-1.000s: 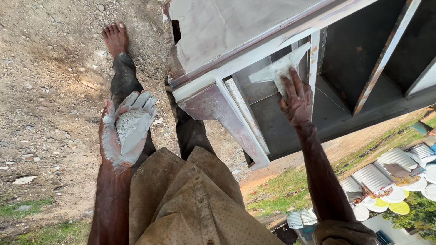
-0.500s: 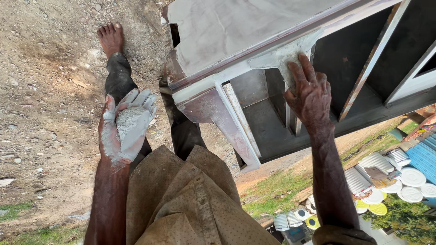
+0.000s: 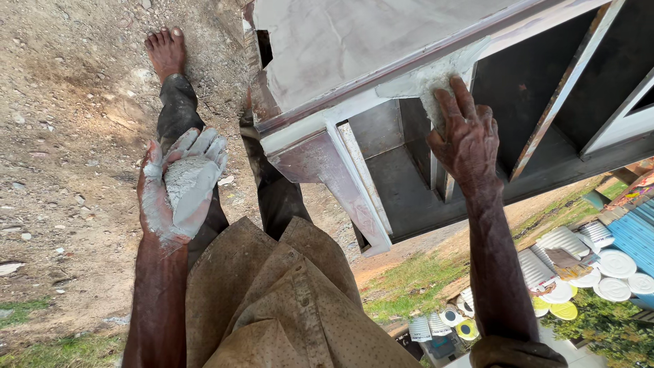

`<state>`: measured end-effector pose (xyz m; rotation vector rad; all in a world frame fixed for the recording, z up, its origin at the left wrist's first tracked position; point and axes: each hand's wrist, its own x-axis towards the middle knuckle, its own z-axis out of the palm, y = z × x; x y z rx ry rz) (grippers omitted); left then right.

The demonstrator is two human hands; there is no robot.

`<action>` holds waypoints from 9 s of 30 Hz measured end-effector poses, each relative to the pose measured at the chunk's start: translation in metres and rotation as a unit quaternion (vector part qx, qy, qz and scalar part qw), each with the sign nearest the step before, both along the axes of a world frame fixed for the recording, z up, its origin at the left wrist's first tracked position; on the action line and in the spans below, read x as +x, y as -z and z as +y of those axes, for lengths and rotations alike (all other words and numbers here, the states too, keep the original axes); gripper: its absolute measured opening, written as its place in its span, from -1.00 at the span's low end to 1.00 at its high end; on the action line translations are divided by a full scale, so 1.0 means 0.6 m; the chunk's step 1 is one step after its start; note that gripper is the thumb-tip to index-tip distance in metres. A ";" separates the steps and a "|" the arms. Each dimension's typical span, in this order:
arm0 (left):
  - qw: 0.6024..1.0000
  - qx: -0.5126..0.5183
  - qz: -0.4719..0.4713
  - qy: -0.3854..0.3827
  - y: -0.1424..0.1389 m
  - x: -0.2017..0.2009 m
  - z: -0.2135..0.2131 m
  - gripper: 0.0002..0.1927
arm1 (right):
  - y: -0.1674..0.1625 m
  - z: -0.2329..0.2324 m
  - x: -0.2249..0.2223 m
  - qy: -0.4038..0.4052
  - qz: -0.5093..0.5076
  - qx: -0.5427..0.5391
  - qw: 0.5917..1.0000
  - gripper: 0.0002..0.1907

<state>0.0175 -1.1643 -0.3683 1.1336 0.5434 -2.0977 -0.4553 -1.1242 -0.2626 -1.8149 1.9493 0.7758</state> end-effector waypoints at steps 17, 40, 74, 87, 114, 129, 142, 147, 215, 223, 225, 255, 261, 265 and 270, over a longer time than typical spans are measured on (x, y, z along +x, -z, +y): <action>0.999 0.019 0.025 -0.011 -0.006 -0.030 0.003 -0.33 | -0.033 0.056 -0.004 0.037 0.026 -0.038 0.998 -0.26; 1.000 0.004 0.014 -0.009 -0.013 0.003 0.005 -0.24 | -0.007 0.089 -0.004 0.072 -0.018 0.059 0.995 -0.18; 0.999 0.032 -0.003 0.008 -0.035 -0.113 0.009 -0.30 | 0.022 0.095 -0.162 0.031 0.008 -0.119 0.992 -0.25; 0.999 0.027 0.026 -0.010 -0.027 -0.105 -0.004 -0.28 | -0.034 0.077 -0.154 0.039 -0.008 -0.145 0.989 -0.21; 1.000 0.023 0.010 -0.003 -0.030 -0.094 -0.022 -0.30 | -0.034 0.050 -0.165 0.045 0.015 -0.007 0.999 -0.21; 1.000 0.010 0.019 -0.019 -0.028 -0.069 -0.039 -0.28 | -0.042 -0.040 -0.117 0.000 0.037 -0.019 0.999 -0.26; 0.999 0.006 0.046 -0.026 -0.042 -0.104 -0.034 -0.32 | -0.055 0.062 -0.168 0.090 0.035 0.171 0.981 -0.24; 0.995 -0.046 0.088 0.005 -0.060 -0.205 -0.029 -0.35 | -0.129 0.115 -0.107 0.527 -0.377 -0.095 0.755 -0.29; 0.950 -0.044 0.308 0.011 -0.194 -0.181 -0.080 -0.16 | -0.209 0.144 0.169 0.622 -0.772 -0.068 0.112 -0.33; 0.952 -0.051 0.291 -0.076 -0.293 -0.175 -0.160 -0.08 | -0.258 0.027 0.425 0.292 -0.474 -0.230 0.798 -0.18; 0.964 -0.168 0.203 -0.046 -0.317 -0.167 -0.216 -0.09 | -0.279 -0.030 0.472 0.286 -0.502 -0.266 0.772 -0.18; 0.817 -0.242 0.195 0.485 -0.504 -0.724 -0.794 0.07 | -0.201 -0.143 0.139 0.607 -0.469 -0.584 -0.267 -0.41; 0.785 -0.119 0.234 0.561 -0.519 -0.931 -0.816 -0.01 | -0.233 -0.224 0.120 0.633 -0.248 -0.686 -0.260 -0.32; 0.721 -0.102 0.251 0.638 -0.508 -1.066 -0.825 -0.02 | -0.213 -0.324 0.113 0.669 -0.125 -0.677 -0.281 -0.30; 0.600 -0.104 0.222 0.762 -0.524 -1.281 -0.776 -0.01 | -0.228 -0.446 0.044 0.719 0.022 -0.603 -0.345 -0.23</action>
